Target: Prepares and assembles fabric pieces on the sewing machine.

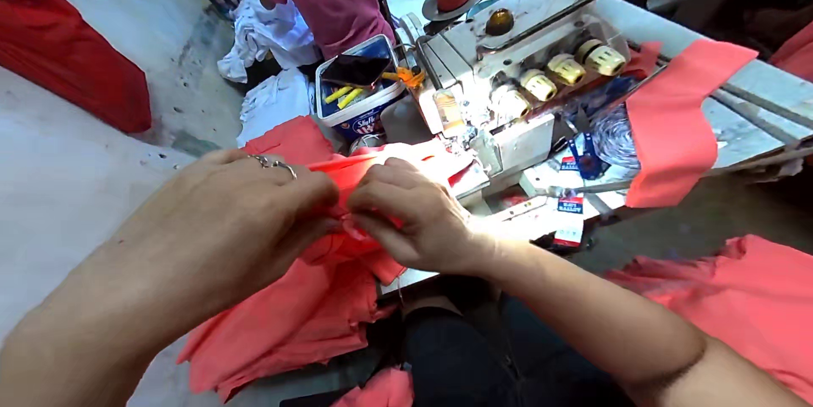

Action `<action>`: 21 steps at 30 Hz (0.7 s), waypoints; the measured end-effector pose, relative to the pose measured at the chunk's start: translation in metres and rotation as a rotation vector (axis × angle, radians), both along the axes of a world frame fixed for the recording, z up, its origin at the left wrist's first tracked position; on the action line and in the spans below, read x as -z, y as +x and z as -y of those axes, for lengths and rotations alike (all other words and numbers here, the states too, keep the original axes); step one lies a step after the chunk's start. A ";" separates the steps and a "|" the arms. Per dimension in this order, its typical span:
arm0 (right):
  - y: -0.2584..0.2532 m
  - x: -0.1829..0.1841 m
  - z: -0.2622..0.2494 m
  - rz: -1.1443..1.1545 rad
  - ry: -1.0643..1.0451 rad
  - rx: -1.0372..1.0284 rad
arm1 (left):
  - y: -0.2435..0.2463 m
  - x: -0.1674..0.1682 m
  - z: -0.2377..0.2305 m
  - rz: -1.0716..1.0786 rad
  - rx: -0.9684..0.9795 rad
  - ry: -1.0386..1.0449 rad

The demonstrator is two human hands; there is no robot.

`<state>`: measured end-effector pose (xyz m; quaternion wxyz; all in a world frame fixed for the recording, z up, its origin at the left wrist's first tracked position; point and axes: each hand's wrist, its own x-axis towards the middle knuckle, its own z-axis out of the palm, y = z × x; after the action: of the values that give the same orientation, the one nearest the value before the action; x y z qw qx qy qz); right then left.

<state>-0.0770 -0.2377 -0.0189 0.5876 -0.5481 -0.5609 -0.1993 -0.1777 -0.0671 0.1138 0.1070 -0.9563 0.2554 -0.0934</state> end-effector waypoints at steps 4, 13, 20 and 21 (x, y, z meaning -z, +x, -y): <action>0.018 0.029 0.016 0.002 -0.016 0.104 | -0.003 -0.001 0.001 0.015 0.042 0.047; 0.037 0.060 0.041 -0.141 -0.027 0.240 | -0.003 -0.004 0.009 0.038 -0.021 0.001; 0.036 0.055 0.034 -0.179 0.013 0.263 | -0.008 -0.009 0.017 0.107 -0.059 -0.005; 0.037 0.055 0.033 -0.180 0.020 0.245 | -0.007 -0.011 0.019 0.102 -0.052 -0.006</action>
<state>-0.0402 -0.2712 -0.0734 0.6123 -0.6222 -0.4329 -0.2248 -0.1845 -0.0864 0.1245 0.1196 -0.9569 0.2243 -0.1401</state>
